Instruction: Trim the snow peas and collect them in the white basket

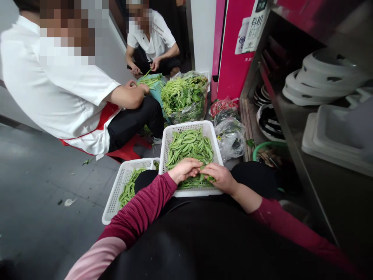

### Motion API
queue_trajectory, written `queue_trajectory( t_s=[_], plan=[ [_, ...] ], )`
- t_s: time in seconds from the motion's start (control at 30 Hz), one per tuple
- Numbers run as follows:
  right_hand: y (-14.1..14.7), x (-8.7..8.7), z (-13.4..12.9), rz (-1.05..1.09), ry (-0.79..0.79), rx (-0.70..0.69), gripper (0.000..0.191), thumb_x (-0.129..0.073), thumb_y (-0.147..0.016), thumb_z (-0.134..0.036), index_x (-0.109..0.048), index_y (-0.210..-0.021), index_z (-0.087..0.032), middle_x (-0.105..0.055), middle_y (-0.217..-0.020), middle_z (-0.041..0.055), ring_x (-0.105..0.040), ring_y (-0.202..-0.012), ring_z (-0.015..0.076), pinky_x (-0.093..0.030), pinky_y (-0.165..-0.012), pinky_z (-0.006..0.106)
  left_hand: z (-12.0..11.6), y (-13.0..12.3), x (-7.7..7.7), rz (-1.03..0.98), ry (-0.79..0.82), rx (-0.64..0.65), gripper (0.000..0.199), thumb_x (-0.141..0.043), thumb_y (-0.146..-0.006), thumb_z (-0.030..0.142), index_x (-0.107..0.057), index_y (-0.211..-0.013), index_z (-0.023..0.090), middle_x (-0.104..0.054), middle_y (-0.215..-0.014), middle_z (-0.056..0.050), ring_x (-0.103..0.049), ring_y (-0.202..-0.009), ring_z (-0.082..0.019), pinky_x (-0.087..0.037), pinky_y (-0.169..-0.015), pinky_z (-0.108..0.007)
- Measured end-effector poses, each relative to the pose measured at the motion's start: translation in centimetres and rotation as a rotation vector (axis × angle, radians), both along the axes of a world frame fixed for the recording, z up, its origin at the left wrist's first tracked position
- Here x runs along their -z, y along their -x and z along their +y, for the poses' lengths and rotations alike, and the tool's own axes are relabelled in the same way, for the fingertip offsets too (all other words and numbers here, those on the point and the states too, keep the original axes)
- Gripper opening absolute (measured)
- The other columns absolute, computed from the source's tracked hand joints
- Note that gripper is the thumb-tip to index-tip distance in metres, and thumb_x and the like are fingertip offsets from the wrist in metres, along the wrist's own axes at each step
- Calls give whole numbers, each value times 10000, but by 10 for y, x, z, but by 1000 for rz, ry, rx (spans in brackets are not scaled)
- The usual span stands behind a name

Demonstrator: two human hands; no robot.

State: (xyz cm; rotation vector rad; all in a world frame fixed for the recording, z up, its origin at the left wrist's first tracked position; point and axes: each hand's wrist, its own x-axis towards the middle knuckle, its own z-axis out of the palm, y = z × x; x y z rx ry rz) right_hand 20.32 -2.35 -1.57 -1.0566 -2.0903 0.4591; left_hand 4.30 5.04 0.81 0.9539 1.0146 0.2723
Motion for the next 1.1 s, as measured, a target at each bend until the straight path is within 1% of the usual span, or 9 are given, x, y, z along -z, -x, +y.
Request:
queue_trajectory(
  t_s=[0.1, 0.23, 0.4, 0.5, 0.67, 0.73, 0.87, 1.0, 1.1],
  plan=[
    [-4, 1, -1, 18, -44, 24, 250, -459, -798, -168, -611, -985, -236, -602, -864, 59, -533, -831, 178, -440, -744, 295, -14, -3, 1, 25, 19, 31, 239, -526, -762, 344, -472, -699, 120, -463, -476, 44, -426, -367, -40, -381, -384, -166],
    [-10, 2, 2, 57, -33, 124, 217, -481, -781, -158, -616, -938, -226, -601, -854, 58, -542, -825, 177, -444, -747, 298, -28, 5, -17, 114, -224, 235, 337, -405, -799, 457, -473, -768, 129, -489, -541, 34, -398, -340, -41, -325, -322, -160],
    [-9, 3, 5, 96, -46, 128, 197, -498, -753, -117, -617, -888, -198, -608, -827, 55, -549, -796, 167, -448, -736, 292, -32, 11, -48, 167, -492, 440, 262, -344, -822, 374, -479, -793, 151, -472, -585, 44, -396, -383, -43, -338, -380, -169],
    [-8, 2, 5, 107, -37, 108, 193, -501, -750, -114, -620, -878, -197, -611, -820, 55, -550, -794, 168, -447, -733, 296, -30, 7, -53, 239, -685, 480, 241, -346, -809, 284, -513, -713, 139, -478, -564, 33, -413, -467, -56, -358, -485, -179],
    [-6, -2, 3, 306, 94, 120, 92, -553, -750, -195, -622, -810, -199, -604, -769, 43, -563, -742, 159, -453, -692, 291, -29, -1, -27, 278, -851, 374, 192, -388, -727, 199, -485, -576, 129, -383, -521, 45, -340, -507, -63, -293, -496, -183],
    [-8, -4, 4, 423, 154, 208, 48, -585, -728, -224, -611, -751, -192, -603, -744, 35, -566, -724, 160, -449, -693, 296, -30, 0, -5, 308, -793, 346, 183, -380, -701, 175, -473, -550, 129, -358, -510, 49, -321, -496, -60, -277, -484, -182],
    [-17, -4, 9, 572, 260, 388, 85, -620, -690, -262, -590, -703, -184, -609, -745, 25, -566, -719, 163, -433, -703, 300, -31, 10, 29, 523, -658, 469, 147, -421, -655, 162, -500, -536, 124, -380, -481, 52, -333, -473, -62, -287, -483, -186],
    [-23, -1, 11, 622, 352, 415, 130, -618, -687, -301, -595, -714, -176, -622, -765, 25, -561, -720, 159, -421, -693, 284, -28, 16, 20, 515, -752, 513, 183, -508, -669, 242, -590, -784, 126, -517, -627, 21, -435, -551, -86, -357, -555, -199],
    [-23, 3, 12, 626, 426, 442, 178, -618, -681, -344, -595, -722, -172, -609, -698, 9, -528, -602, 134, -414, -596, 260, -25, 9, -2, 434, -903, 450, 559, -608, -630, 360, -471, -1130, 151, -562, -919, -40, -506, -687, -118, -401, -641, -225]
  ],
)
